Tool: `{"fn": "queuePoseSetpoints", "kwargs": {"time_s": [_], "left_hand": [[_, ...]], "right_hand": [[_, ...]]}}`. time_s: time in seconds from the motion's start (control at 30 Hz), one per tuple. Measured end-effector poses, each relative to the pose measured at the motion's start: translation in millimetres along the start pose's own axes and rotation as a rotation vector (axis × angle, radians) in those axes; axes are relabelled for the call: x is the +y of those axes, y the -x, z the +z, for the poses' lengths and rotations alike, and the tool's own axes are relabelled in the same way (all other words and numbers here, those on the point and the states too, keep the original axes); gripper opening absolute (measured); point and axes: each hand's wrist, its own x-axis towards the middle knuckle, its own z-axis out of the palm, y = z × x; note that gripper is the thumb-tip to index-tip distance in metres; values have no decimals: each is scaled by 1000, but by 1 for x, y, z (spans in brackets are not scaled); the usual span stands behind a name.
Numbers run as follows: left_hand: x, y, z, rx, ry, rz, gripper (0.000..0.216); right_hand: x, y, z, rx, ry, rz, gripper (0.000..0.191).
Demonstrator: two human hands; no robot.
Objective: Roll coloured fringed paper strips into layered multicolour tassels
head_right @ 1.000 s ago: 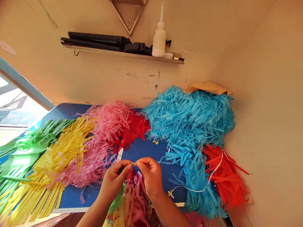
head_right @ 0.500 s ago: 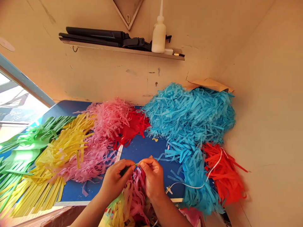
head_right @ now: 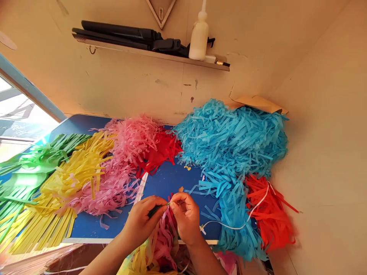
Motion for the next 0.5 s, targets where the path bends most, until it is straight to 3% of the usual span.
{"fn": "queuePoseSetpoints", "kwargs": {"time_s": [0.1, 0.27, 0.43, 0.5], "left_hand": [[0, 2, 2, 21, -57, -10, 16], [-1, 4, 1, 15, -135, 168, 20], [-1, 2, -2, -23, -19, 78, 15], [-1, 2, -1, -6, -12, 68, 17]], "right_hand": [[-1, 3, -3, -8, 71, -73, 2], [-4, 2, -10, -115, 194, -80, 7], [-3, 3, -13, -28, 198, -81, 7], [-2, 4, -14, -61, 222, -83, 6]]}}
